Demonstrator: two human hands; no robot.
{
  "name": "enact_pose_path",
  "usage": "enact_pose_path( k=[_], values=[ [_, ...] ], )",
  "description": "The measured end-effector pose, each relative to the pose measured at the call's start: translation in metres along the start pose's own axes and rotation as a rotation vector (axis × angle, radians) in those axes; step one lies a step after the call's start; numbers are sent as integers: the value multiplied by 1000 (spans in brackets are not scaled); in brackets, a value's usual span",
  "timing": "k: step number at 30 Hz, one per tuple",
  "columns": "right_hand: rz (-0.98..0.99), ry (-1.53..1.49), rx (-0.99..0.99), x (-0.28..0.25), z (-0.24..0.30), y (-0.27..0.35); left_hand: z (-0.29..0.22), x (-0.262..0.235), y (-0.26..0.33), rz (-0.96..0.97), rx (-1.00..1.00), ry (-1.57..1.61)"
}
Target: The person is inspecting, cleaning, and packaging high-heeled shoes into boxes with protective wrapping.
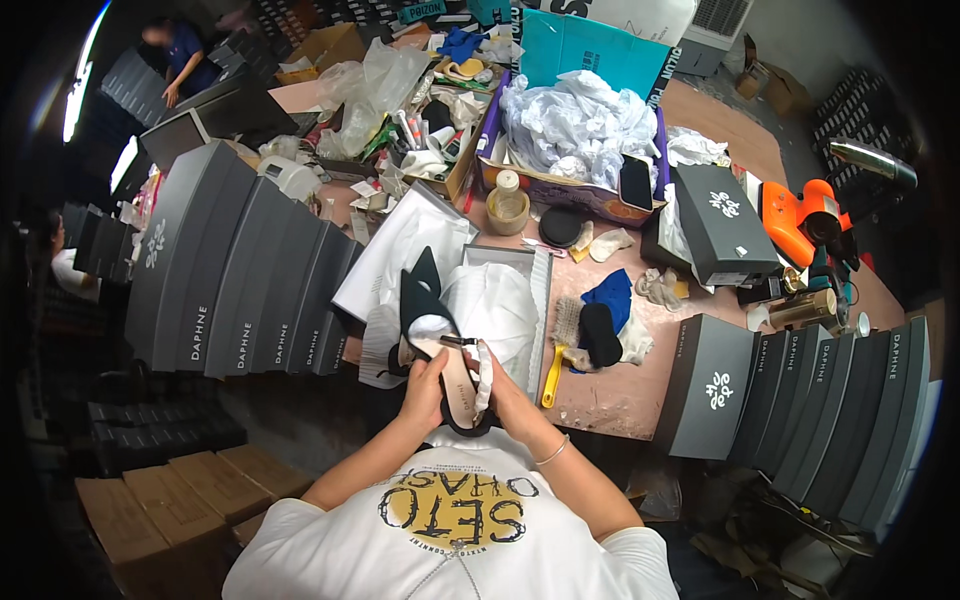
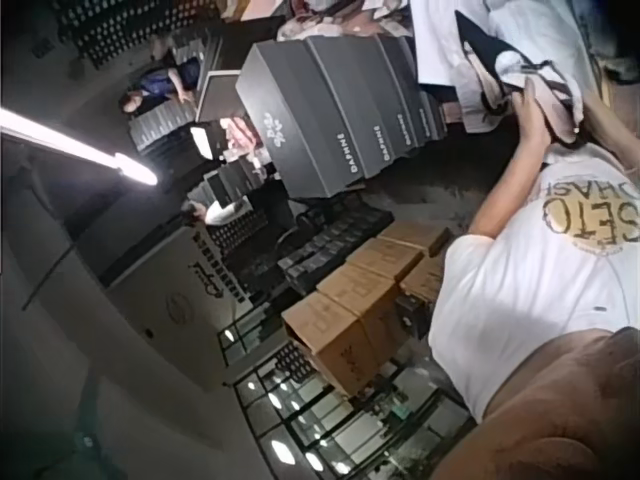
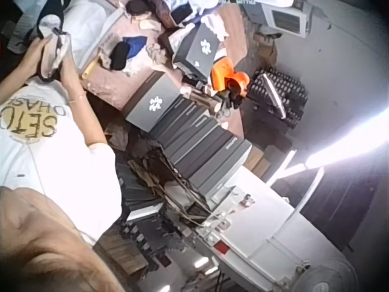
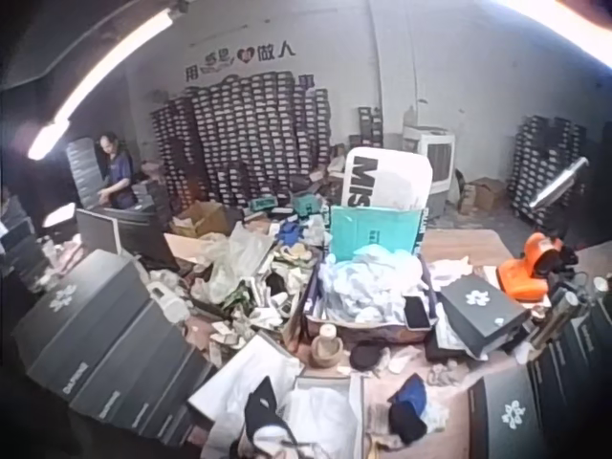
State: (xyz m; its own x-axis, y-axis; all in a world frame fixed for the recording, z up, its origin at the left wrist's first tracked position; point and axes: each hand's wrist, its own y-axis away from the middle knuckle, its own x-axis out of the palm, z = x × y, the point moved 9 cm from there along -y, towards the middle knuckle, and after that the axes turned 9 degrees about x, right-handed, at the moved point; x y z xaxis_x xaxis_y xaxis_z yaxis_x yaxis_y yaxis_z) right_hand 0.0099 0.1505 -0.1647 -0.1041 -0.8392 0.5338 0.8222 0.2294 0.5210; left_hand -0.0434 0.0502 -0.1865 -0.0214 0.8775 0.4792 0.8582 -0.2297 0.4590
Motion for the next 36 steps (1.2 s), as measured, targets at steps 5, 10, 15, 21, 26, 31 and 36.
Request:
enact_pose_path(
  k=[5,10,15,21,26,31,36],
  values=[
    [-123,-113,-22,-10,7,13,4,-1,-3,-26,-43,51],
    [-288,392,-229,-7,27,31,-2,19,-5,21,-26,44],
    [-330,1163,-554,33,56,50,0,38,-2,313,-28,-127],
    [-285,1100,-490,21,48,49,7,39,-1,291,-143,20],
    [-203,1020,-361,21,55,33,7,29,-6,259,-24,11],
    [-125,895,-287,3,30,17,7,32,-2,360,-158,-137],
    [-45,-13,-95,-56,28,58,-36,63,-107,606,351,-1088]
  ],
)
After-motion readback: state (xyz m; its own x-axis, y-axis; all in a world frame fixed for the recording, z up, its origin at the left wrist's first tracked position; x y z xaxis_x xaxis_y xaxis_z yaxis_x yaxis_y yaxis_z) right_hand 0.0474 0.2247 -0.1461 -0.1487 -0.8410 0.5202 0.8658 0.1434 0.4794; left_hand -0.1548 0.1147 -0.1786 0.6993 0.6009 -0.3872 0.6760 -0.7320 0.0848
